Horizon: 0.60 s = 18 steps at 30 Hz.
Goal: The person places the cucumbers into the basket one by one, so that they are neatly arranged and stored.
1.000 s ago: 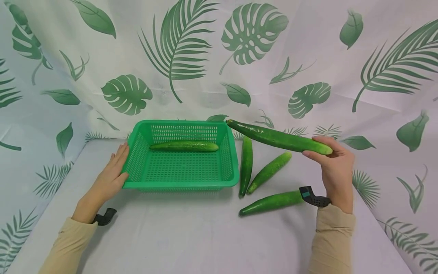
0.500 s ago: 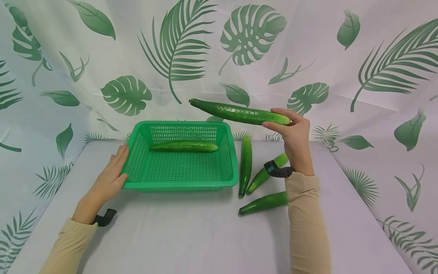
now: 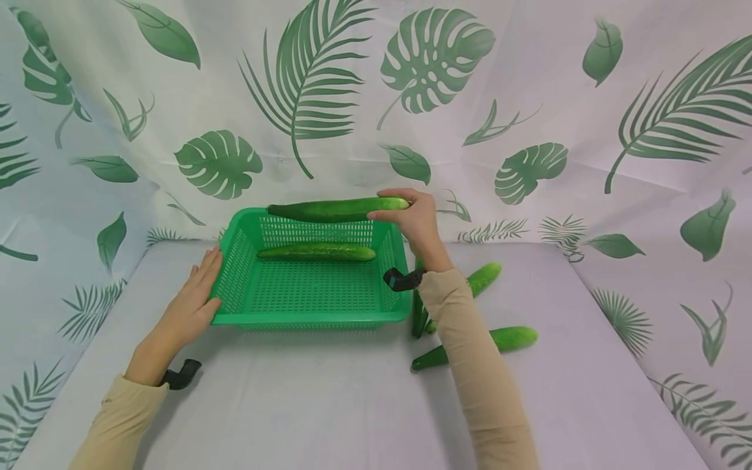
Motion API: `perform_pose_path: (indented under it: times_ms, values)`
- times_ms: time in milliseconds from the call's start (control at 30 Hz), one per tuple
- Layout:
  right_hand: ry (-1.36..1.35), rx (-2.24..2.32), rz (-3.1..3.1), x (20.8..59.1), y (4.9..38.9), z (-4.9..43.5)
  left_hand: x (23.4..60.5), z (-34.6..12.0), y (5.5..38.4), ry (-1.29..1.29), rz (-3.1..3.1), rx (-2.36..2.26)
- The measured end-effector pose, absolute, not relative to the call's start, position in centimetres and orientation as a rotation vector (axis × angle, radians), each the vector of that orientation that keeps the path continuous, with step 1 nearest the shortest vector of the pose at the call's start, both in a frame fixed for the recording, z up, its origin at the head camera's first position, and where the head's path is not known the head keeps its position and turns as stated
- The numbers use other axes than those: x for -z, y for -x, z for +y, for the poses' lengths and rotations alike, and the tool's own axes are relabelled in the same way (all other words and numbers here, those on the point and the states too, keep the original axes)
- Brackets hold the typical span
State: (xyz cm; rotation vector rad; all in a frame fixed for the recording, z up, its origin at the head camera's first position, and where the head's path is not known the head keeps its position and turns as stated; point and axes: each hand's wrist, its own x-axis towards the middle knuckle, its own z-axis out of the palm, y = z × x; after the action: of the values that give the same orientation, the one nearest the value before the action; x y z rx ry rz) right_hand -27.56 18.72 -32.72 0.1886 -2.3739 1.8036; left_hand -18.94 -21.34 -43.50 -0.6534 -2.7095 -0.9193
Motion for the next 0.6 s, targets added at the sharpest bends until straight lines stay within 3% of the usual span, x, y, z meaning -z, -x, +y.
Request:
perform_pose_path:
  times_ms: [600]
  values:
    - [-0.024,-1.544,-2.791,38.6,28.9,12.4,43.5,-21.3,18.8,0.634,-2.72,0.918]
